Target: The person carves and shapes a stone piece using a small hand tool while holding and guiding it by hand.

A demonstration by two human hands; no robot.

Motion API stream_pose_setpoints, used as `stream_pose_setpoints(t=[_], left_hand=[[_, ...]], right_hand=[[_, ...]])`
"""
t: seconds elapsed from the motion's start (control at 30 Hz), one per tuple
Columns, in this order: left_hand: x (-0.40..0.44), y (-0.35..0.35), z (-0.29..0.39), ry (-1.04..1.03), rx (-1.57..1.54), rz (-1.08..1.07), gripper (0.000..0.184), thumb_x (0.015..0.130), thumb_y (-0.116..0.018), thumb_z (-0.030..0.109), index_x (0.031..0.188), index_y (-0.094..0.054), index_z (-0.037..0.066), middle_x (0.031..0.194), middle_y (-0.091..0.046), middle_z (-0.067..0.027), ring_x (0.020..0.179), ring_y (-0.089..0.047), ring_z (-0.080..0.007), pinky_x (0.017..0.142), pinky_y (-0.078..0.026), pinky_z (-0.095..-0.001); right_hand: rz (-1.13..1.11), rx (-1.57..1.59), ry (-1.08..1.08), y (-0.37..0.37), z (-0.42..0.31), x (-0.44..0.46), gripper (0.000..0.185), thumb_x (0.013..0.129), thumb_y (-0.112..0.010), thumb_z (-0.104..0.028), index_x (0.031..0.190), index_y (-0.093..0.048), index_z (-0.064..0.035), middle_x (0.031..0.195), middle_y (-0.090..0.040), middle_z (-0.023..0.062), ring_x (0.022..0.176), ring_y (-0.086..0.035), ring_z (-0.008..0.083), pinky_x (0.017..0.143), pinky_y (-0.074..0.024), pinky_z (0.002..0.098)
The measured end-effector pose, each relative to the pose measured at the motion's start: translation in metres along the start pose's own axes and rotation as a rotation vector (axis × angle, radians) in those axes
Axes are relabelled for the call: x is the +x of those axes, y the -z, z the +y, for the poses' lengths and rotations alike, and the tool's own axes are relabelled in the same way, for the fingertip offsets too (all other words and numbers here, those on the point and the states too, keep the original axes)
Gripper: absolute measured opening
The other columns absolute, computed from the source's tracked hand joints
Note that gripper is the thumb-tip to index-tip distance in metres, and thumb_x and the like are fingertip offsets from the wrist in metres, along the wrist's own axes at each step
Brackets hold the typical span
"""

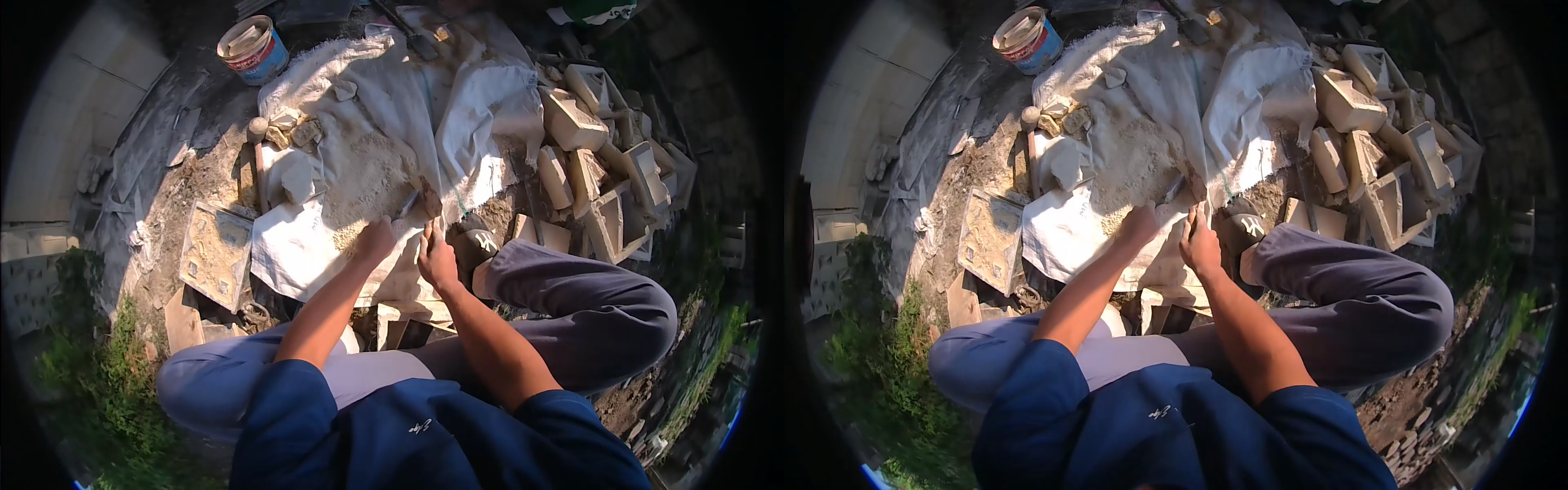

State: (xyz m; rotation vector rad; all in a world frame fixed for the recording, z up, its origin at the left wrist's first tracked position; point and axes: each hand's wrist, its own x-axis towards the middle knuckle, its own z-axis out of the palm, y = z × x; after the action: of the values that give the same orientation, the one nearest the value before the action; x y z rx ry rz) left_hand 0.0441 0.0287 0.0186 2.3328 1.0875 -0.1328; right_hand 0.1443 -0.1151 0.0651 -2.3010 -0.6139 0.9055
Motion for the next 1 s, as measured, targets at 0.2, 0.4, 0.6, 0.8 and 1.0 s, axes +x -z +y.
stream_pose_setpoints(t=[0.2, 0.4, 0.6, 0.8, 1.0], left_hand=[[0.009, -0.009, -0.013, -0.029, -0.032, 0.04, 0.035, 0.099, -0.053, 0.036, 0.101, -0.061, 0.001, 0.084, -0.068, -0.0278, 0.084, -0.069, -0.0454, 0.074, -0.055, -0.0559], [0.001, 0.01, 0.007, 0.029, -0.064, 0.005, 0.038, 0.102, -0.049, 0.039, 0.099, -0.061, 0.003, 0.083, -0.068, -0.0287, 0.082, -0.067, -0.0483, 0.072, -0.052, -0.0588], [-0.003, 0.015, 0.025, 0.009, -0.075, -0.005, 0.043, 0.103, -0.045, 0.042, 0.102, -0.061, 0.002, 0.085, -0.067, -0.0305, 0.086, -0.066, -0.0504, 0.076, -0.052, -0.0587], [-0.006, 0.031, 0.005, 0.184, -0.074, 0.024, 0.048, 0.1, -0.047, 0.053, 0.102, -0.063, 0.008, 0.094, -0.066, -0.0324, 0.101, -0.062, -0.0503, 0.089, -0.048, -0.0573], [-0.014, 0.042, -0.008, 0.227, -0.138, 0.106, 0.048, 0.101, -0.046, 0.05, 0.094, -0.061, 0.006, 0.089, -0.067, -0.0292, 0.093, -0.064, -0.0511, 0.082, -0.048, -0.0602]], right_hand=[[0.012, 0.002, -0.015, 0.003, -0.003, -0.002, 0.055, 0.098, -0.051, -0.034, 0.149, -0.041, -0.0158, 0.104, -0.066, 0.0341, 0.098, -0.063, 0.0515, 0.088, -0.0508, 0.0554], [0.035, 0.001, 0.031, 0.003, -0.001, 0.002, 0.051, 0.098, -0.053, -0.026, 0.144, -0.045, -0.0058, 0.103, -0.065, 0.0348, 0.1, -0.063, 0.0502, 0.087, -0.0521, 0.0518], [0.067, 0.039, -0.015, 0.004, -0.004, -0.001, 0.049, 0.098, -0.054, -0.026, 0.142, -0.047, -0.0056, 0.1, -0.066, 0.0341, 0.099, -0.063, 0.0501, 0.085, -0.0525, 0.0522], [0.079, 0.056, 0.027, -0.002, -0.001, 0.002, 0.048, 0.098, -0.054, -0.025, 0.141, -0.048, -0.0056, 0.104, -0.065, 0.0345, 0.1, -0.063, 0.0506, 0.085, -0.052, 0.0519], [0.114, 0.083, 0.092, -0.01, -0.011, 0.0, 0.057, 0.097, -0.052, -0.026, 0.15, -0.038, -0.0081, 0.108, -0.065, 0.0344, 0.102, -0.062, 0.0511, 0.091, -0.0488, 0.0548]])
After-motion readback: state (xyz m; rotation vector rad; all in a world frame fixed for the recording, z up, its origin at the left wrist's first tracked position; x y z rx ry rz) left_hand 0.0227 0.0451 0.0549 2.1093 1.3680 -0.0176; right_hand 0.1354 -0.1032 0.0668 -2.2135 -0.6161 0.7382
